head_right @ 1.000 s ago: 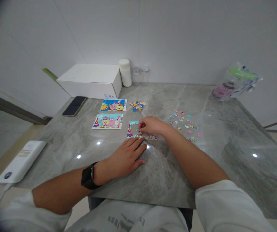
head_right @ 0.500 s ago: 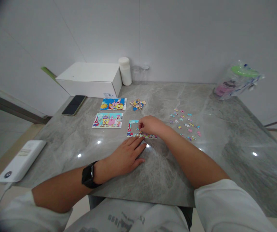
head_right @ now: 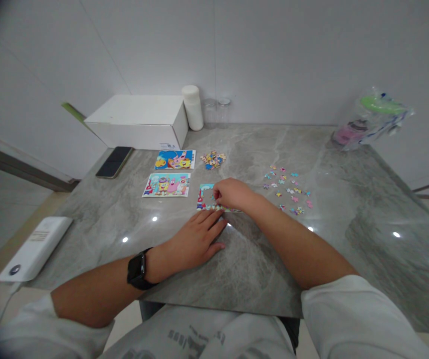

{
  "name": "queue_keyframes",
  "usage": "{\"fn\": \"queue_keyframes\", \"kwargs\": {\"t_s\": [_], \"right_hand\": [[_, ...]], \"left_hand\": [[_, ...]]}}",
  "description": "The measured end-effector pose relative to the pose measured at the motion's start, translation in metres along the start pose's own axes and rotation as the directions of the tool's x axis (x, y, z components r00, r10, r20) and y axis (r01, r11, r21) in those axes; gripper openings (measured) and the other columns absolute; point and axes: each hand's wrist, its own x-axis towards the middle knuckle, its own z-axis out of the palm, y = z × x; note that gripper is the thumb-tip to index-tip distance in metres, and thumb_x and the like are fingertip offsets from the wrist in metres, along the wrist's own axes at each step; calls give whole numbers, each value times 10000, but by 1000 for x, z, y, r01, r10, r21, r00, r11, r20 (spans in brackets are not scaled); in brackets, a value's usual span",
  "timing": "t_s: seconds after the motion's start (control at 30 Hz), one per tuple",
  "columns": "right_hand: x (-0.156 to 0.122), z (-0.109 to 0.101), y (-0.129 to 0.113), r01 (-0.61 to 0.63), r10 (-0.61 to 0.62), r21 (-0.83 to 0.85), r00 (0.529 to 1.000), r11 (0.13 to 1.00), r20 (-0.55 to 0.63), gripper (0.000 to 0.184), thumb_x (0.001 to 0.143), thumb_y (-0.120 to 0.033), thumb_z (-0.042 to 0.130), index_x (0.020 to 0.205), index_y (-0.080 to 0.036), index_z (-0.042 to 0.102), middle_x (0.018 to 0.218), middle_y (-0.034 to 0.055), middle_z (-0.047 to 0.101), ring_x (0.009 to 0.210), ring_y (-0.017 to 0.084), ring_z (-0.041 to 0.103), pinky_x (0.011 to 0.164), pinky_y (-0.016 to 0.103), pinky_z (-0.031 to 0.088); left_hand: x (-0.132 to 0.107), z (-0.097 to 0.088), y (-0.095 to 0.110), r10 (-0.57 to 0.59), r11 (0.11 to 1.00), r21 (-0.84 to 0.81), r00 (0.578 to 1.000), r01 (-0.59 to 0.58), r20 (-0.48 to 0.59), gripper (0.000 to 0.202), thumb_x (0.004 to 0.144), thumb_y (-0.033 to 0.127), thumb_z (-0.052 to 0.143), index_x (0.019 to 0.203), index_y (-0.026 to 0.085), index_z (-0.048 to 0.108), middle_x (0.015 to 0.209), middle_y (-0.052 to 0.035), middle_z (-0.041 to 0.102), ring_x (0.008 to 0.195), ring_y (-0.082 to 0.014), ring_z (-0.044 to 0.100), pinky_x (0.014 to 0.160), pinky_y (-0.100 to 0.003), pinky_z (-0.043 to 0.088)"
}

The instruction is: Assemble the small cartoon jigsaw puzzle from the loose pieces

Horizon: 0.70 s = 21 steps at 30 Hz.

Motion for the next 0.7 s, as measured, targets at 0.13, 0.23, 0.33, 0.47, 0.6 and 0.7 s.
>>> {"fn": "queue_keyframes", "kwargs": {"t_s": [0.13,0.23,0.33,0.47,0.6,0.7], "right_hand": [[2,1,1,10,-10,-6,1000,1000,-8,160,847,-236,731,989,-228,806,972,29,815,848,168,712,687,239,427],[2,2,2,11,-11,-11,1000,1000,-11,160,843,-226,735,987,-230,804,975,27,814,850,167,710,694,237,425],[1,2,1,14,-14,0,1000,1000,-14,157,844,-219,735,986,-230,802,974,24,814,848,164,709,698,235,426],[1,3,0,14,-14,-4,1000,1000,-14,151,849,-224,740,987,-233,801,982,25,816,866,171,713,711,241,432],[1,-2,4,26,-25,4,998,1000,-49,164,872,-197,704,1003,-227,799,1025,34,816,920,183,717,762,250,447],[-4,-16,11,1,3,32,990,1000,-144,176,915,-184,648,1012,-214,792,1037,44,812,929,185,715,798,262,457]], "left_hand": [[1,-1,1,-7,1000,-3,1000,7,9,588,957,467,692,1424,135,559,1541,-211,524,1430,-370,502,1211,-528,398],[1,-3,1,-11,1000,-10,1000,11,11,580,960,470,686,1420,140,561,1532,-210,535,1428,-366,506,1210,-526,396],[1,-3,1,-8,1000,-4,1000,8,12,572,968,471,675,1423,145,558,1538,-202,533,1432,-363,503,1215,-525,390],[1,-1,0,-7,1000,-1,1000,7,2,576,965,474,676,1425,150,556,1536,-197,534,1427,-362,503,1205,-519,401],[0,0,-1,-3,1000,-9,1000,3,-13,554,977,471,658,1426,165,552,1540,-189,530,1421,-358,505,1197,-524,401],[-1,-2,0,-8,1000,-24,1000,8,-14,547,977,459,662,1428,171,549,1544,-189,528,1414,-354,509,1196,-539,399]]}}
